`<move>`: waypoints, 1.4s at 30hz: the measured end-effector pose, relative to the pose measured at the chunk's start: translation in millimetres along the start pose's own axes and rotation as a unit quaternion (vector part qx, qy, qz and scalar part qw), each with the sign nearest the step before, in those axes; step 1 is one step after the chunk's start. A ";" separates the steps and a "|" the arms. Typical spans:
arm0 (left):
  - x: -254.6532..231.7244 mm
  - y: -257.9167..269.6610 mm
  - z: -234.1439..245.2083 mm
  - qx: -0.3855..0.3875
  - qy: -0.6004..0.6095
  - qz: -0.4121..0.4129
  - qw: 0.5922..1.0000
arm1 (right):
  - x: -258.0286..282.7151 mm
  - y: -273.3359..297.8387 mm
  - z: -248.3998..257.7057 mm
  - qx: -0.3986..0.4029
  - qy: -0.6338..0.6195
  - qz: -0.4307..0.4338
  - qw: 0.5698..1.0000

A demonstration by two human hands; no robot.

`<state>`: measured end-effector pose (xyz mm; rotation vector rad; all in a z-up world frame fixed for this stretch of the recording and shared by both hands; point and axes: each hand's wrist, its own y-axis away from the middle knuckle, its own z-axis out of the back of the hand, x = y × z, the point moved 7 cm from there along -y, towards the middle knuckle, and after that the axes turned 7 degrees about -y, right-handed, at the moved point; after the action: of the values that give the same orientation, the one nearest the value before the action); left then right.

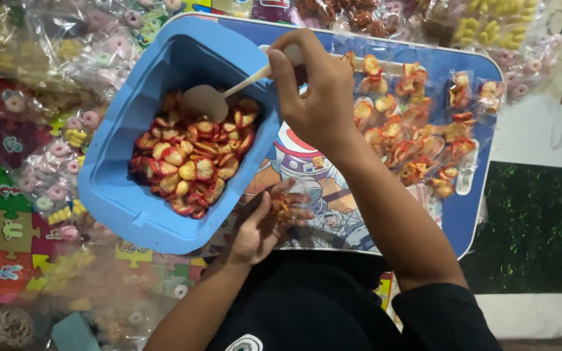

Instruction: Scooping snacks from a container into small plastic bags using a spoon

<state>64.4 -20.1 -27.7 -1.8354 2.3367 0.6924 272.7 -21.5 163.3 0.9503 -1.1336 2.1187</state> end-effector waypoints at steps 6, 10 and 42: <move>-0.9 -5.9 -13.2 -0.003 -0.013 0.006 1.000 | 0.8 -1.5 15.3 -0.061 -0.012 -0.021 0.998; -1.6 -6.0 -23.2 0.012 -0.017 0.008 1.000 | -6.1 -1.0 20.6 -0.074 -0.021 -0.037 0.996; -21.0 -41.9 -59.7 -0.013 -0.139 -0.098 0.985 | 14.4 157.9 215.7 -0.352 0.023 -0.252 0.901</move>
<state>121.7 -32.5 20.6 -1.8110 1.9538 0.8901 218.6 -282.7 185.4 0.7242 -1.3143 1.1705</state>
